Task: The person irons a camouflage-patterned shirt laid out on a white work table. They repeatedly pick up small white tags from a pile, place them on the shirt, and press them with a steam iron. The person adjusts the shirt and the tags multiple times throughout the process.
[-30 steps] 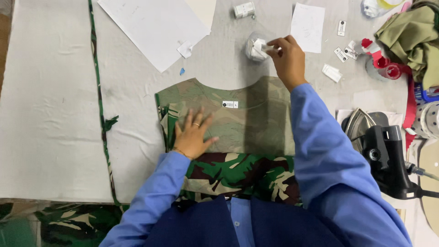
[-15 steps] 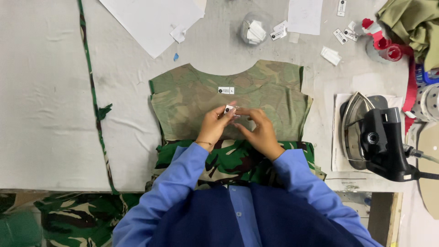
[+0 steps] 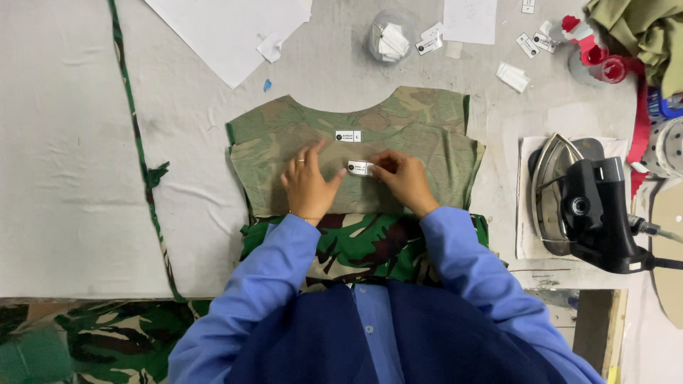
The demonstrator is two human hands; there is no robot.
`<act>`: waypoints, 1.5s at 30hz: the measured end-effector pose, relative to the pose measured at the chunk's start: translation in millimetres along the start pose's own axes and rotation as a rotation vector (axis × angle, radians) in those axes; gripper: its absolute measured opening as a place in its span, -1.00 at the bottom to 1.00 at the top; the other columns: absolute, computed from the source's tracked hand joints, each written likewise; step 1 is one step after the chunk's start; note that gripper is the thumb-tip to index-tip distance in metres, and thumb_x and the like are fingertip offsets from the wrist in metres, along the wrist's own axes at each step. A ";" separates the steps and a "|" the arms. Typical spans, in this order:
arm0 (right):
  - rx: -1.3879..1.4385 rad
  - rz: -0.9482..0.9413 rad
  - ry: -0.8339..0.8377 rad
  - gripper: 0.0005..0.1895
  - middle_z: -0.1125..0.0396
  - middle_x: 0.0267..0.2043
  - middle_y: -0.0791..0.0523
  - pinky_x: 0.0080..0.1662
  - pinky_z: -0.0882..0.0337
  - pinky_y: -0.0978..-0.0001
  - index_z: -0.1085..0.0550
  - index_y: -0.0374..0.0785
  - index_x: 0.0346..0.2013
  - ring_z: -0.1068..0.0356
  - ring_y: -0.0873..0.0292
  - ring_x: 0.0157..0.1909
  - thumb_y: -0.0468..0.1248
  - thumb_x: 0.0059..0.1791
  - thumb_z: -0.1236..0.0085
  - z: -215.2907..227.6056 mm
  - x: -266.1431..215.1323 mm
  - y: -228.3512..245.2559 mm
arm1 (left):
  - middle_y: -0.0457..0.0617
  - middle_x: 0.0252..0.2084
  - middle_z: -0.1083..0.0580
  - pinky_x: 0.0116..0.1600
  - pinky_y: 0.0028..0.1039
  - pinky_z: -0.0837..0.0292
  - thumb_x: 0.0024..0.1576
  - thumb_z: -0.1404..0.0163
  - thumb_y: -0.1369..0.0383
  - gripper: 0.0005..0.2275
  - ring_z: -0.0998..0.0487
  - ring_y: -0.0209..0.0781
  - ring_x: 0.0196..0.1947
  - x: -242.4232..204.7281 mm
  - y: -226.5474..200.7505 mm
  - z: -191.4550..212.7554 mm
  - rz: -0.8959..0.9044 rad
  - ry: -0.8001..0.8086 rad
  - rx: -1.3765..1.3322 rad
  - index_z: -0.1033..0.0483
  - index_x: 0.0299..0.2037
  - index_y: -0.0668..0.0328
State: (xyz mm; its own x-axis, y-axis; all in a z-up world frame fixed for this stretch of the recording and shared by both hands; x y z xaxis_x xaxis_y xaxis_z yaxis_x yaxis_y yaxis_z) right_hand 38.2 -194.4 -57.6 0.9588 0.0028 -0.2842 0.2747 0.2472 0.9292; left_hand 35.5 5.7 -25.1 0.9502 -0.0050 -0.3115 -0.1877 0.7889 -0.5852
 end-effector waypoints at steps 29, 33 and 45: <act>-0.714 0.003 -0.094 -0.51 -0.22 -0.22 0.07 -0.06 -0.22 0.10 -0.38 -0.11 -0.24 -0.30 -0.09 -0.06 0.11 -0.19 -0.34 12.7 0.4 24.0 | 0.14 0.49 0.24 0.28 0.40 0.42 -0.03 -0.11 -0.12 -0.05 0.32 0.13 0.49 9.7 -2.2 10.6 0.109 -0.016 0.218 0.22 0.45 0.05; -0.703 -0.006 -0.092 -0.51 -0.23 -0.20 0.07 -0.05 -0.22 0.11 -0.38 -0.10 -0.23 -0.30 -0.09 -0.04 0.12 -0.18 -0.33 13.0 -0.6 27.2 | 0.11 0.49 0.22 0.28 0.42 0.36 -0.06 -0.14 -0.10 -0.05 0.29 0.11 0.48 9.2 -3.2 9.2 0.104 -0.036 0.233 0.19 0.43 0.04; -0.667 -0.011 -0.069 -0.49 -0.25 -0.18 0.03 -0.06 -0.22 0.10 -0.38 -0.12 -0.22 -0.31 -0.11 -0.06 0.15 -0.18 -0.31 15.2 -0.4 29.1 | 0.11 0.47 0.17 0.27 0.42 0.28 -0.08 -0.16 -0.07 -0.07 0.25 0.16 0.47 7.3 -1.1 6.1 0.071 -0.085 0.223 0.14 0.42 0.03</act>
State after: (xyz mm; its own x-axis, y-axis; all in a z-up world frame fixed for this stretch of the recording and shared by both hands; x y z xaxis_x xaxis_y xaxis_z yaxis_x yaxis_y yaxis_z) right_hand 46.9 -201.9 -26.9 0.9647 -0.0599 -0.2565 0.2022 0.7928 0.5750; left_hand 44.2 8.5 -22.1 0.9559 0.0993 -0.2765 -0.2041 0.9015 -0.3817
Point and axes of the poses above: each hand's wrist, its own x-axis towards the middle knuckle, its own z-axis out of the back of the hand, y = z × x, the point moved 2 cm from there along x, towards the middle knuckle
